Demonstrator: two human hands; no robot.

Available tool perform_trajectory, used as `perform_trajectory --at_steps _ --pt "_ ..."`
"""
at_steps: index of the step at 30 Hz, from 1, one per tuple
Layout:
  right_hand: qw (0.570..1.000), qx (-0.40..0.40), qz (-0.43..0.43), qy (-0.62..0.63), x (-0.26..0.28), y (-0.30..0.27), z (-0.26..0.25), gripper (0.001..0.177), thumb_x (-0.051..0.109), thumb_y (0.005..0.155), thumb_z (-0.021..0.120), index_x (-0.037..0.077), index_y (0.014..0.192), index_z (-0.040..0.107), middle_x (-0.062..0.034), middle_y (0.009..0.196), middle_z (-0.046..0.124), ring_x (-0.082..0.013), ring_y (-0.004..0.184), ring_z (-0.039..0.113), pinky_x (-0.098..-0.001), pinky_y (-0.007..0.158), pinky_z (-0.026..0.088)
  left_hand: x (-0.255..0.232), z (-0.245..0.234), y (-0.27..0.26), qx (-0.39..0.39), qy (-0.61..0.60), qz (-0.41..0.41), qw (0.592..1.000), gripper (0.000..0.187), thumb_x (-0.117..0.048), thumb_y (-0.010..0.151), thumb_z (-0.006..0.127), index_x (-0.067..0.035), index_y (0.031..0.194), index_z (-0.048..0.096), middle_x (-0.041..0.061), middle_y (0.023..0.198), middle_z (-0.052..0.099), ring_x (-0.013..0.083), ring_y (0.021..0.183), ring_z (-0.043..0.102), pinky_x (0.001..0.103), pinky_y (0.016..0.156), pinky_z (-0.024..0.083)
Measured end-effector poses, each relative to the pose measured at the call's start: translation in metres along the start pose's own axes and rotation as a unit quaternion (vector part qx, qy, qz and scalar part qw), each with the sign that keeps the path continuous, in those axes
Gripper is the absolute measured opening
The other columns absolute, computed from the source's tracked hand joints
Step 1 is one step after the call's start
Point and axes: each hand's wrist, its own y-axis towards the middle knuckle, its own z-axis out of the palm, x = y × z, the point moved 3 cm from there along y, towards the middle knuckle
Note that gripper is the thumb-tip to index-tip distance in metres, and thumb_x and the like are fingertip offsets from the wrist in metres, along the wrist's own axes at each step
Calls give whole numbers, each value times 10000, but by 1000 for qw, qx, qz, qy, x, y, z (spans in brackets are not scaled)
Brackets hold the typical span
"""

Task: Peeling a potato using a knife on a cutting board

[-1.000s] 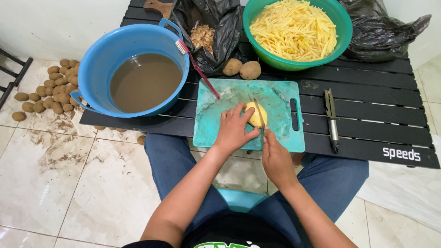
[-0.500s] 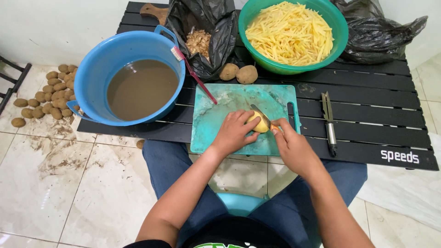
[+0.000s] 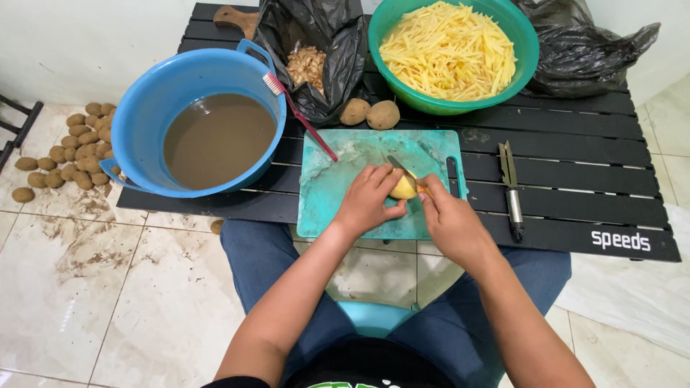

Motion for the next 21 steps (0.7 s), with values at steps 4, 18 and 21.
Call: perform_trajectory --at_steps 4,18,21 --pt "999 -29 -21 19 14 -8 8 322 291 1065 353 227 1356 475 -321 1074 712 -537 1060 658 -647 872 499 4 -6 1 -20 -33 -45 998 551 -390 719 778 -102 1181 694 115 1105 659 322 959 677 400 868 569" --pt "997 -68 -26 -19 0 -15 6 364 245 1078 346 171 1414 465 -309 1206 690 -551 1097 644 -663 914 510 5 -5 14 1 -56 -118 991 566 -403 726 775 -117 1205 677 90 1107 658 303 945 682 399 880 573" --pt "997 -68 -26 -12 0 -10 9 372 244 1070 362 183 1422 464 -309 1225 680 -552 1100 634 -681 907 504 5 -8 15 7 -57 -131 990 557 -402 734 772 -114 1202 677 94 1108 659 307 942 681 401 883 571"
